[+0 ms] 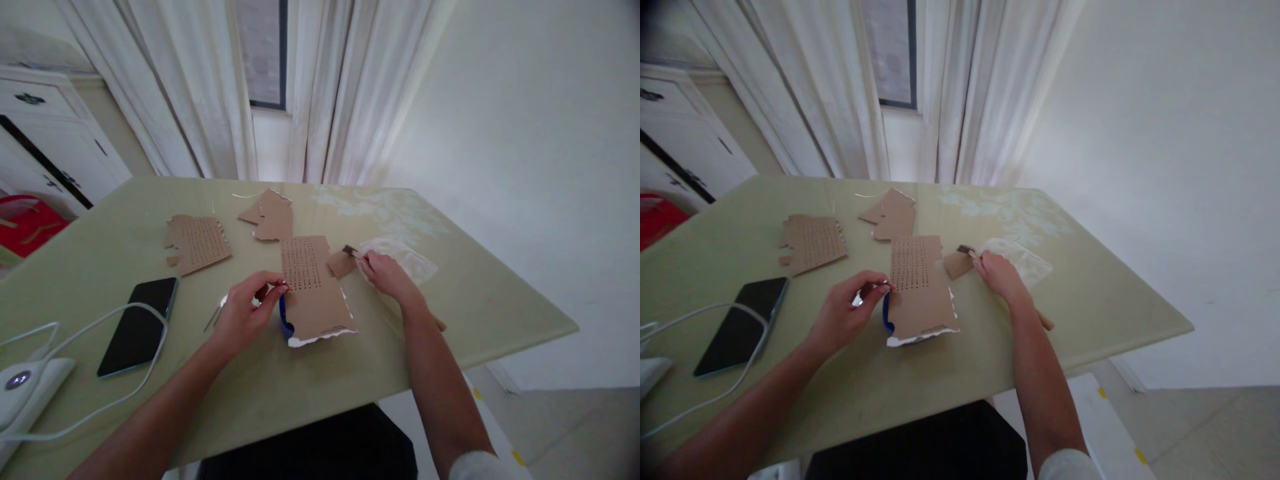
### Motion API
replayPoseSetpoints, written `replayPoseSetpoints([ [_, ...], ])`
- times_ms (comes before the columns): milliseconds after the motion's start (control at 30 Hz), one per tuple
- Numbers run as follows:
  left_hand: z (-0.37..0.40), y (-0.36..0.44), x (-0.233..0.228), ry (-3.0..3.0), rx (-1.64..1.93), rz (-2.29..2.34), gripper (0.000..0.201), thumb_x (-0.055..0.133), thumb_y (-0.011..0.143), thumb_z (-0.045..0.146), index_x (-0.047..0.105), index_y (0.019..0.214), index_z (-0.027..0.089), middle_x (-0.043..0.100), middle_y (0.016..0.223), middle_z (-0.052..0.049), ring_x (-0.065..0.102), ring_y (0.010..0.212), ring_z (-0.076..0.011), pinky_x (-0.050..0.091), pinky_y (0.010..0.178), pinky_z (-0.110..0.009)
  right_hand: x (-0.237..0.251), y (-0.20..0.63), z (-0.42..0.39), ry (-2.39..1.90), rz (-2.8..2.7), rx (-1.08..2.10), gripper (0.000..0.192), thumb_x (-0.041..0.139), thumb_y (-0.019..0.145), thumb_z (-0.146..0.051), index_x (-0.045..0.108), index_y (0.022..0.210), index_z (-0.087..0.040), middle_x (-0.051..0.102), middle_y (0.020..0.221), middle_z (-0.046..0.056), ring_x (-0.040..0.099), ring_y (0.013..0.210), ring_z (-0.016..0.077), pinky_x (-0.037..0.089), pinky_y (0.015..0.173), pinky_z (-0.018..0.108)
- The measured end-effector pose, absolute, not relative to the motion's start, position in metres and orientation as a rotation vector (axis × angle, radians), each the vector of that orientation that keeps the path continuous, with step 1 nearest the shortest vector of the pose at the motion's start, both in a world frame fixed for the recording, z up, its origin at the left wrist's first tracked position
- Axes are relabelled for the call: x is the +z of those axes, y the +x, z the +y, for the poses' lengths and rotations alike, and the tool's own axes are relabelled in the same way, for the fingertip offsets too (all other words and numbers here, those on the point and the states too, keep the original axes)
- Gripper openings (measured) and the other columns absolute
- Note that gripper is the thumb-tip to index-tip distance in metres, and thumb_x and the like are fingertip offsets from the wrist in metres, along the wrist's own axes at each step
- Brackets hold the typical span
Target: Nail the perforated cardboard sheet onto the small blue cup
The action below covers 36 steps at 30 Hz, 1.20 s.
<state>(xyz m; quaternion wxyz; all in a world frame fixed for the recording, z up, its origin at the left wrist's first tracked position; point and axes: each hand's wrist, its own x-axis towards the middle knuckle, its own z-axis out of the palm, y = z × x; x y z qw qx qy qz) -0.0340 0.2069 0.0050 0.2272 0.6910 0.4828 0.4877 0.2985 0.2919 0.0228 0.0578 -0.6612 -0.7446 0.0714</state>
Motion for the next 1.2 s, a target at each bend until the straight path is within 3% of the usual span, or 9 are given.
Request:
replayPoseSetpoints([
  [167, 0.210, -0.032, 0.005, 1.876, 1.373, 1.285, 0.020, 0.069, 0.096, 0.038, 0.078, 0.094, 0.021, 0.076, 0.077, -0.002, 0.057, 0.061, -0.0150, 0.046, 0.057, -0.025, 0.059, 0.300, 0.274, -1.822, -2.057, 0.289, 0.046, 0.030, 0.115, -0.043, 0.068, 0.111, -0.018, 0.071, 0.083, 0.007, 0.065, 0.066, 0.0210, 0.048, 0.065, 0.034],
  [267, 0.211, -0.033, 0.005, 1.878, 1.360, 1.250, 0.021, 0.069, 0.097, 0.040, 0.079, 0.096, 0.021, 0.076, 0.076, -0.002, 0.057, 0.061, -0.0151, 0.045, 0.056, -0.024, 0.089, 0.291, 0.258, -1.555, -1.823, 0.647, 0.049, 0.038, 0.111, -0.060, 0.067, 0.114, -0.020, 0.054, 0.067, -0.003, 0.044, 0.047, 0.0147, 0.036, 0.049, 0.029],
  [333, 0.212, -0.033, 0.003, 1.880, 1.365, 1.243, 0.022, 0.068, 0.098, 0.040, 0.079, 0.096, 0.021, 0.076, 0.075, -0.001, 0.057, 0.060, -0.0146, 0.044, 0.055, -0.024, 0.109, 0.280, 0.247, -1.491, -1.947, 0.712, 0.046, 0.043, 0.110, -0.058, 0.067, 0.106, -0.020, 0.050, 0.065, -0.004, 0.044, 0.051, 0.0138, 0.034, 0.051, 0.028],
  [467, 0.215, -0.033, -0.002, 1.911, 1.395, 1.231, 0.022, 0.069, 0.097, 0.039, 0.080, 0.097, 0.020, 0.077, 0.077, -0.001, 0.055, 0.060, -0.0135, 0.045, 0.056, -0.023, 0.142, 0.248, 0.223, -1.421, -2.448, 0.425, 0.038, 0.050, 0.112, -0.048, 0.061, 0.087, -0.021, 0.055, 0.071, -0.001, 0.055, 0.068, 0.0174, 0.034, 0.066, 0.030],
  [533, 0.216, -0.032, -0.003, 1.925, 1.414, 1.225, 0.022, 0.069, 0.097, 0.039, 0.080, 0.097, 0.020, 0.077, 0.078, -0.001, 0.054, 0.060, -0.0130, 0.045, 0.056, -0.023, 0.152, 0.231, 0.214, -1.409, -2.519, 0.368, 0.036, 0.048, 0.115, -0.046, 0.058, 0.090, -0.022, 0.054, 0.070, -0.002, 0.055, 0.068, 0.0176, 0.032, 0.067, 0.031],
  [767, 0.216, -0.033, -0.002, 1.953, 1.421, 1.210, 0.020, 0.068, 0.096, 0.036, 0.081, 0.094, 0.020, 0.076, 0.076, 0.000, 0.050, 0.056, -0.0111, 0.042, 0.055, -0.023, 0.153, 0.193, 0.202, -1.465, -2.696, 0.177, 0.034, 0.046, 0.119, -0.041, 0.066, 0.104, -0.018, 0.074, 0.089, 0.006, 0.064, 0.079, 0.0214, 0.028, 0.069, 0.033],
  [1200, 0.215, -0.033, -0.001, 1.964, 1.371, 1.209, 0.018, 0.068, 0.097, 0.034, 0.079, 0.092, 0.020, 0.076, 0.076, 0.000, 0.051, 0.058, -0.0119, 0.042, 0.055, -0.023, 0.152, 0.185, 0.204, -1.535, -2.750, 0.099, 0.034, 0.046, 0.120, -0.039, 0.070, 0.109, -0.017, 0.080, 0.097, 0.010, 0.072, 0.088, 0.0237, 0.030, 0.071, 0.033],
])
